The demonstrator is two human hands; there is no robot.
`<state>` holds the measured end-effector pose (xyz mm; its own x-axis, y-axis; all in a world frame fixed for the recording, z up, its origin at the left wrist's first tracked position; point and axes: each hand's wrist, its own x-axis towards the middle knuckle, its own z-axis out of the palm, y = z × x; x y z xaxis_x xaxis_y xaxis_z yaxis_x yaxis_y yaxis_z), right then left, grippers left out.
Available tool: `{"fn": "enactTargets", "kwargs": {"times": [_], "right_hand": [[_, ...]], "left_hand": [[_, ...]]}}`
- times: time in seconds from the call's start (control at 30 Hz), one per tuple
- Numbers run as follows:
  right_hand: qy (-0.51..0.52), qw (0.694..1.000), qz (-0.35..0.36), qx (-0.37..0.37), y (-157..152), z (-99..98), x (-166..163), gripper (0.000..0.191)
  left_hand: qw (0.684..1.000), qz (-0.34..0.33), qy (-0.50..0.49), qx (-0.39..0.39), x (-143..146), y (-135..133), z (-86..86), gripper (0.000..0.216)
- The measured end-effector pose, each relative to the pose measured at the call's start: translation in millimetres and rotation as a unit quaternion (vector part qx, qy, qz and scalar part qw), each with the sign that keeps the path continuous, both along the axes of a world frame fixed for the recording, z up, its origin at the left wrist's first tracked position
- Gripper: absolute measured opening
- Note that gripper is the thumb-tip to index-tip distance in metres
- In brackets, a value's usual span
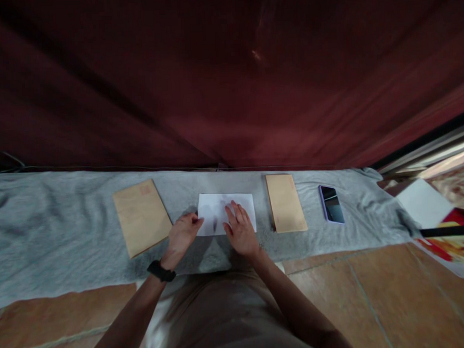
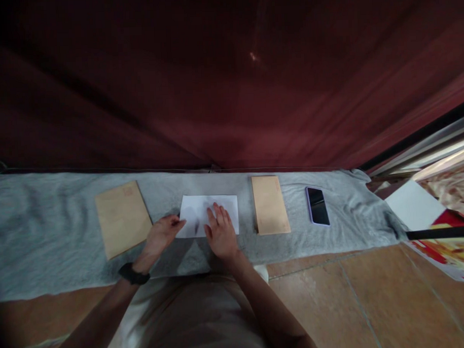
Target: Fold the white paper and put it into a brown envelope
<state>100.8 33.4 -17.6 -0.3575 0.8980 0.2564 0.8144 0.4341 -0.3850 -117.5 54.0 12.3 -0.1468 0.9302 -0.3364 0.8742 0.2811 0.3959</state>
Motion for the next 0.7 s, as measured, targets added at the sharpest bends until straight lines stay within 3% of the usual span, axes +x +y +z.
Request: {"fn": "enactTargets", "kwargs": {"times": [0.23,0.33,0.4,0.47,0.57,0.7], "right_hand": [[-0.049,0.998,-0.047,-0.017,-3,-15.8,-8,0.052],[-0.048,0.998,-0.048,-0.015,-5,-17.2,-7,0.054],[-0.049,0.997,-0.049,-0.014,-5,-17.4,-7,0.055],[-0.052,0.997,-0.047,-0.015,-5,-17.8,-8,0.056],[-0.049,0.998,-0.043,-0.014,-6,-19.1,-8,0.054],[-0.028,0.998,-0.054,-0.022,-3,-19.6,-5,0.05]], "left_hand": [[0.999,0.005,0.044,0.0,4,-7,4.4,0.025],[0.988,0.007,0.09,0.125,21,-13,1.2,0.027],[0.97,-0.046,0.067,0.231,38,-13,-4.5,0.035],[0.951,-0.119,0.023,0.284,57,-9,-12.5,0.044],[0.948,-0.175,0.019,0.264,74,1,-26.4,0.054],[0.95,-0.193,0.056,0.239,73,7,-40.2,0.057]]}}
